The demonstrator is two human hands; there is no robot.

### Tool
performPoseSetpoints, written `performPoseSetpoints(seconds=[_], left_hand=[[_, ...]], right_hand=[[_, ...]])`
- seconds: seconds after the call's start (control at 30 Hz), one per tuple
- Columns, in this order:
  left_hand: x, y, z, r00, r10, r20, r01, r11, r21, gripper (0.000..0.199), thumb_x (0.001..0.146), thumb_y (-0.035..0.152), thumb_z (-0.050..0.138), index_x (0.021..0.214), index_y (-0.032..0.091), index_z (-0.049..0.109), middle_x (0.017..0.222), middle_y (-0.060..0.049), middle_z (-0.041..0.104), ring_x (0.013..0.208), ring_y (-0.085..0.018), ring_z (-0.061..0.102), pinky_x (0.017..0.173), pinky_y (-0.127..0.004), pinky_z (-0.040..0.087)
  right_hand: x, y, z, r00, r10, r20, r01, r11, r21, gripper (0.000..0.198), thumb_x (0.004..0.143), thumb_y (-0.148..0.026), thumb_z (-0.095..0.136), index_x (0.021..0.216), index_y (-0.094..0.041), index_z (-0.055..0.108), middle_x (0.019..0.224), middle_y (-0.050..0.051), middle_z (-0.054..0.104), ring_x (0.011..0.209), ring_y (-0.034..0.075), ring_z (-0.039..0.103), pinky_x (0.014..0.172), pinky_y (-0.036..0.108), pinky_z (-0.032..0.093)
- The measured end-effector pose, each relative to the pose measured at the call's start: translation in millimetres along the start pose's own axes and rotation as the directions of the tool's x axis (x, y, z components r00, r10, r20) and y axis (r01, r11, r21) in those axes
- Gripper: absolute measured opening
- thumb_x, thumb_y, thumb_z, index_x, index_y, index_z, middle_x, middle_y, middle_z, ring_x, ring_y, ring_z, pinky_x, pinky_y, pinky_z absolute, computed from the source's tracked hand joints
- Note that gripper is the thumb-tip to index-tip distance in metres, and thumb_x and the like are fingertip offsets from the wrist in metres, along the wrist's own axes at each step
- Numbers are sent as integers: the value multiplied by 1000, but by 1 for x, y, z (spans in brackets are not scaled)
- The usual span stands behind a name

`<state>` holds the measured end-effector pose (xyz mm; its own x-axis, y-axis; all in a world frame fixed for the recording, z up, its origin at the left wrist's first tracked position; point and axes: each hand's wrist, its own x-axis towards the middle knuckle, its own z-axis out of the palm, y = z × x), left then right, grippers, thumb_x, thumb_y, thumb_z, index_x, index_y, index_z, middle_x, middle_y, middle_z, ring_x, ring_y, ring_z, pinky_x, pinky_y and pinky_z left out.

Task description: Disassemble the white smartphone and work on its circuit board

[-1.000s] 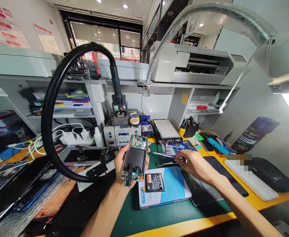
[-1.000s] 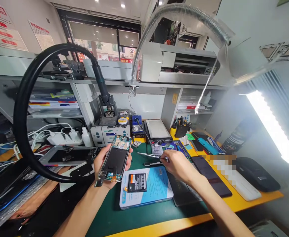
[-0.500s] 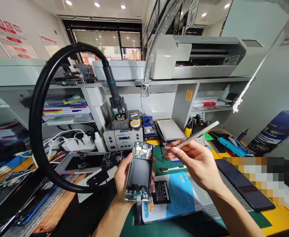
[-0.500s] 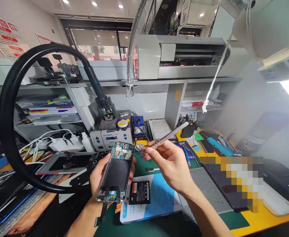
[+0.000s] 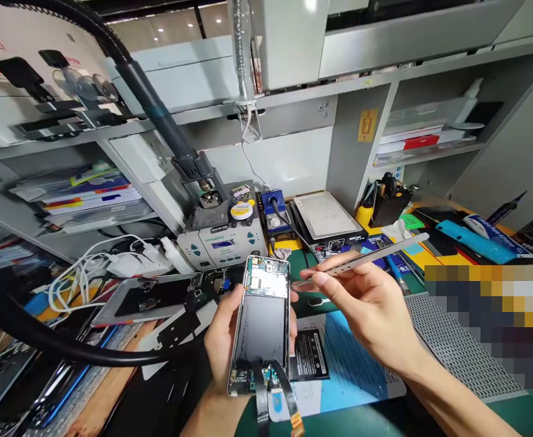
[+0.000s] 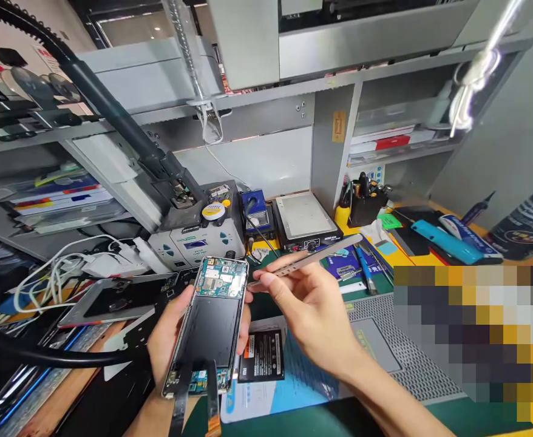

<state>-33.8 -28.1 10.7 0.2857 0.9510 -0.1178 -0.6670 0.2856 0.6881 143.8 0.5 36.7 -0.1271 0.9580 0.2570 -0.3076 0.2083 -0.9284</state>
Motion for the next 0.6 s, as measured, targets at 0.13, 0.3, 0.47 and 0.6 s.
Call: performPoseSetpoints(seconds=[0.13,0.3,0.47,0.6], left_hand=[[-6,4,4,1000,-17,-15,17,998,52,70,93,61,35,110,2,70,74,-16,68,58,-22,63,53,-28,47],[-11,5,10,996,-19,-88,26,997,74,64,91,59,43,111,4,70,81,-16,69,67,-23,62,61,-31,49],[-13,1,15,988,-6,-151,16,998,68,60,89,58,49,108,5,72,80,-15,69,66,-22,61,62,-32,49],[-13,1,17,988,-8,-157,21,996,82,60,90,58,46,105,6,73,79,-16,69,65,-23,62,61,-32,49]], right_hand=[[1,2,0,1000,-24,-10,24,1000,-17,11,88,-25,73,91,-19,65,89,4,78,83,19,78,75,26,63],[0,5,1,1000,-5,14,5,1000,17,12,91,-28,70,92,-20,62,86,4,78,82,21,78,74,31,64],[-1,8,0,999,-29,33,29,1000,-5,9,92,-28,69,94,-21,63,89,4,77,85,20,77,76,31,64],[0,7,-2,998,-18,68,19,1000,-12,8,93,-28,68,93,-20,67,88,4,77,87,20,77,77,30,62]])
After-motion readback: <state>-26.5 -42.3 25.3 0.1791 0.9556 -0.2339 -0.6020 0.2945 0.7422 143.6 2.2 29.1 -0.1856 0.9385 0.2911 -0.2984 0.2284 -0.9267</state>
